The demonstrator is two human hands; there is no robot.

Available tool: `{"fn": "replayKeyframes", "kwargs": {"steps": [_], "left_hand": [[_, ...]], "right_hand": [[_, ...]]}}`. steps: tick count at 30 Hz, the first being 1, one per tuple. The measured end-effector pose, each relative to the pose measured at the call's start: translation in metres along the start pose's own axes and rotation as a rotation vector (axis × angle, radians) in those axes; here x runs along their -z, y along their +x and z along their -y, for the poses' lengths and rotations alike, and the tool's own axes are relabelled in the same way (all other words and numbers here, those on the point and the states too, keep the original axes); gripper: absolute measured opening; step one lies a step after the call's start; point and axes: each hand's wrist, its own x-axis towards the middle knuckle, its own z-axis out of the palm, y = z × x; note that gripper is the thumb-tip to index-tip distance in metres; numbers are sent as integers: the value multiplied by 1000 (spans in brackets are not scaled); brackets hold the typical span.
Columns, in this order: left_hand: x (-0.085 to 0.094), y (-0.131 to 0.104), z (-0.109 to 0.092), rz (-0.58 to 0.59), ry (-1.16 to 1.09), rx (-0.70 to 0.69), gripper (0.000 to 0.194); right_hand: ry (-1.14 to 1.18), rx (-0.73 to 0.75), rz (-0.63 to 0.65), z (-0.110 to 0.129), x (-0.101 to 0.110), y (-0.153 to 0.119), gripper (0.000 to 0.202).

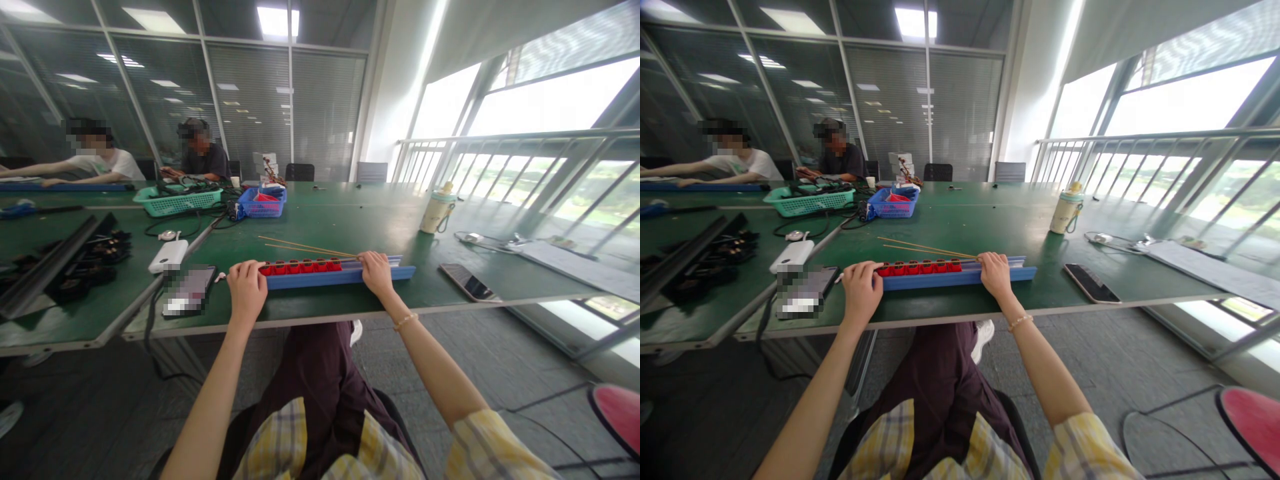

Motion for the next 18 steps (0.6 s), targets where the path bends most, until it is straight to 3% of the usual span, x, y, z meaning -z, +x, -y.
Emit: {"fn": "replayKeyframes", "kwargs": {"steps": [9,18], "left_hand": [[1,0,0,11,14,-7,27],[3,0,-1,29,21,12,29]], "right_hand": [[81,-43,-26,-1,-2,-1,22],[42,-88,-212,-4,6,1,23]]}}
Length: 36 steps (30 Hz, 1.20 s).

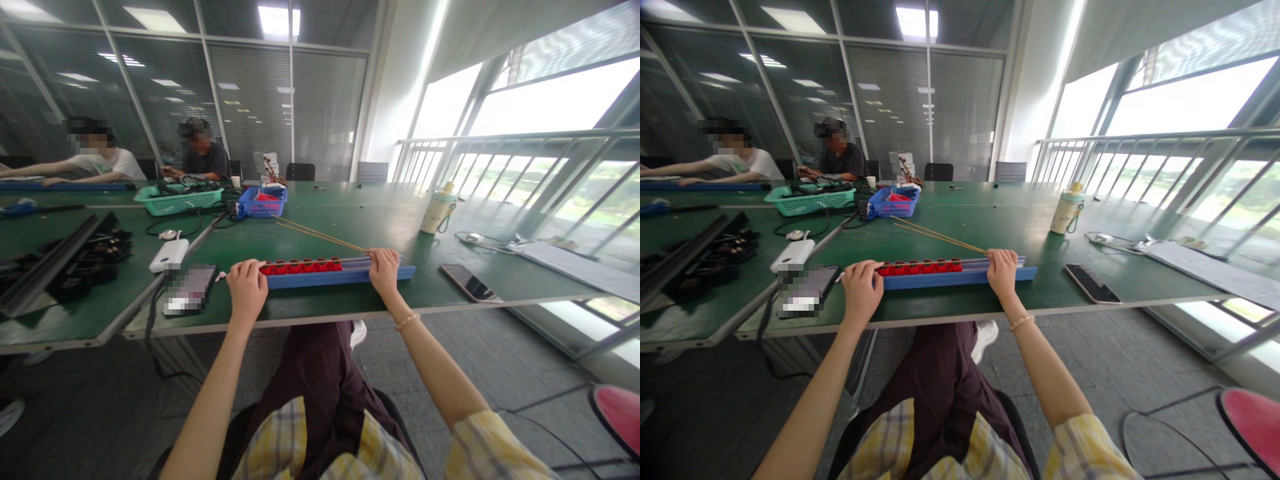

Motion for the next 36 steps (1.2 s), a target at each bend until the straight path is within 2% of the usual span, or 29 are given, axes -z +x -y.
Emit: {"fn": "replayKeyframes", "kwargs": {"steps": [8,15,36], "left_hand": [[1,1,-2,-25,-58,76,36],[0,-1,0,-6,3,28,35],[-3,-2,2,35,22,29,37]], "right_hand": [[44,80,105,9,3,2,25],[46,100,102,7,0,1,23],[55,86,155,7,-4,1,25]]}}
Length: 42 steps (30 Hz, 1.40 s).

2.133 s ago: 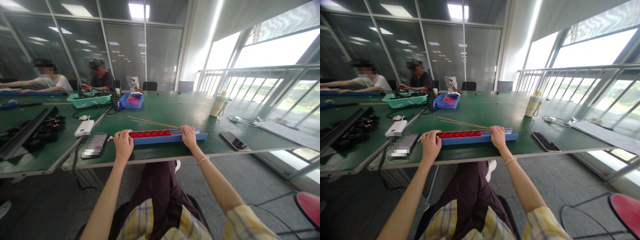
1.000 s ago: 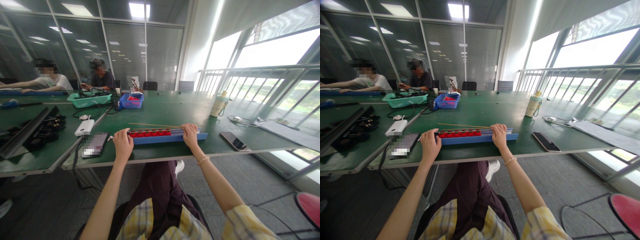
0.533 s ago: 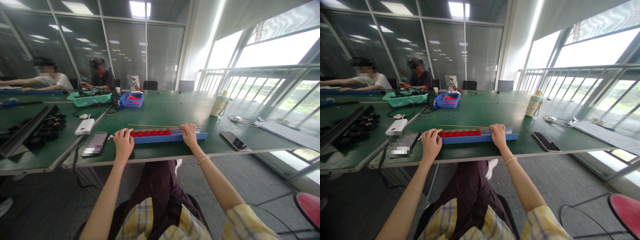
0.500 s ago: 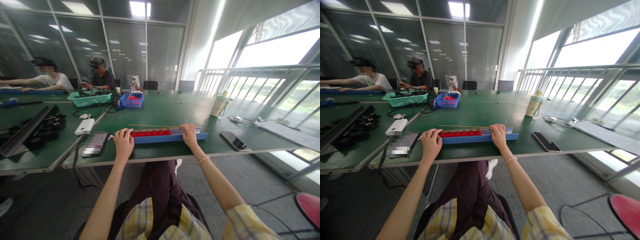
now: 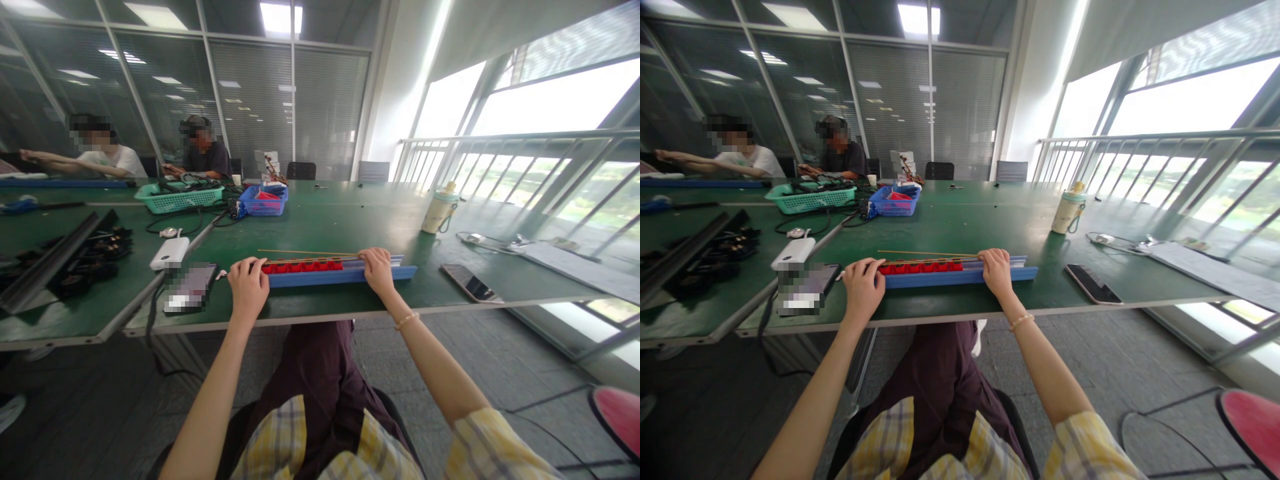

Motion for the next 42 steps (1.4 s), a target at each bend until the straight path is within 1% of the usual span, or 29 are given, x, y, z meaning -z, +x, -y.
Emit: {"fn": "replayKeyframes", "kwargs": {"steps": [4,12,19,25,34,42], "left_hand": [[0,0,0,0,-5,-2,39],[-1,0,0,4,7,9,38],[-1,0,0,17,-11,1,41],[0,-1,0,10,-11,-7,41],[0,0,0,3,8,-13,42],[0,-1,0,4,26,-19,40]], "right_hand": [[-9,-3,-11,0,0,0,24],[-15,-3,8,-1,-1,0,22],[-1,12,9,-1,-1,1,24],[14,-9,6,0,2,1,25],[46,-4,-12,0,5,1,26],[55,-50,-70,-7,2,-2,26]]}}
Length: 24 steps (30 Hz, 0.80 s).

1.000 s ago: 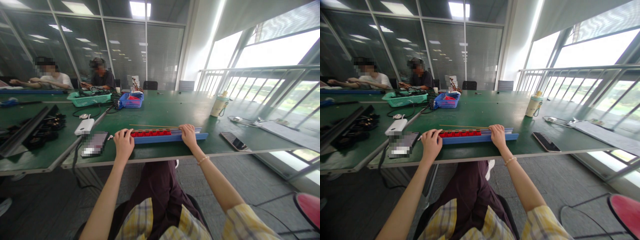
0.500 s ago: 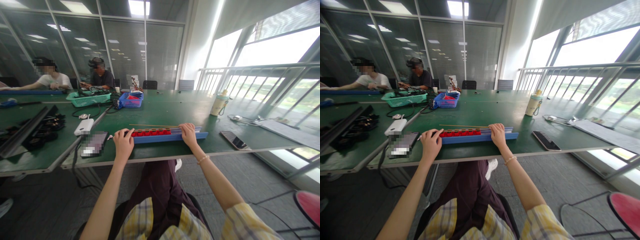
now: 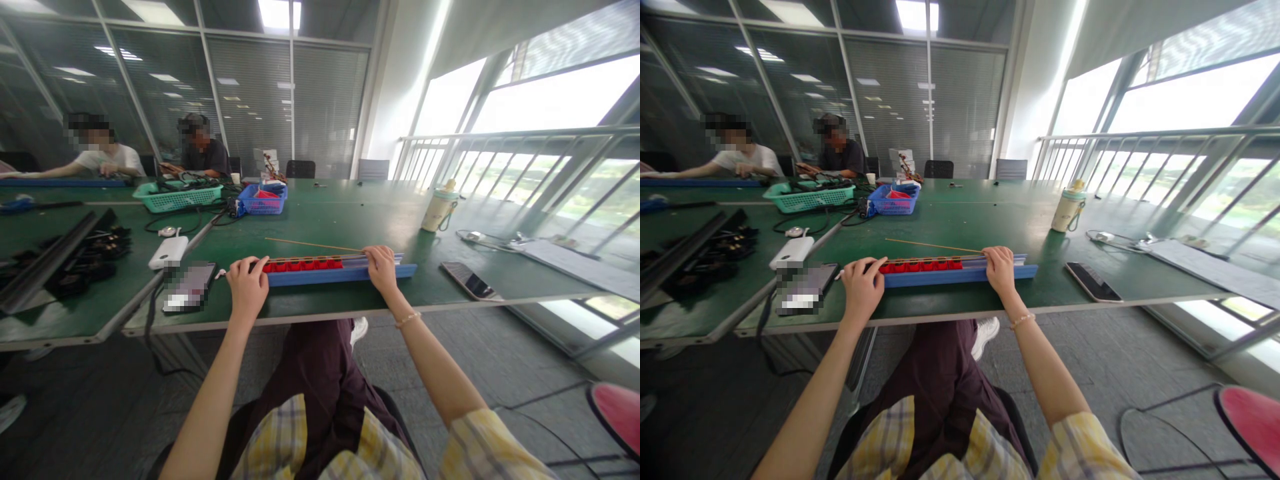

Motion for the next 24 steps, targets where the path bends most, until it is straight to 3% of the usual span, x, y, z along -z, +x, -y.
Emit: {"fn": "replayKeyframes", "kwargs": {"steps": [18,24], "left_hand": [[-7,1,3,-34,-17,71,53],[-6,0,3,-13,-12,53,39]], "right_hand": [[4,24,49,7,4,2,28],[-31,11,67,8,5,1,28]]}}
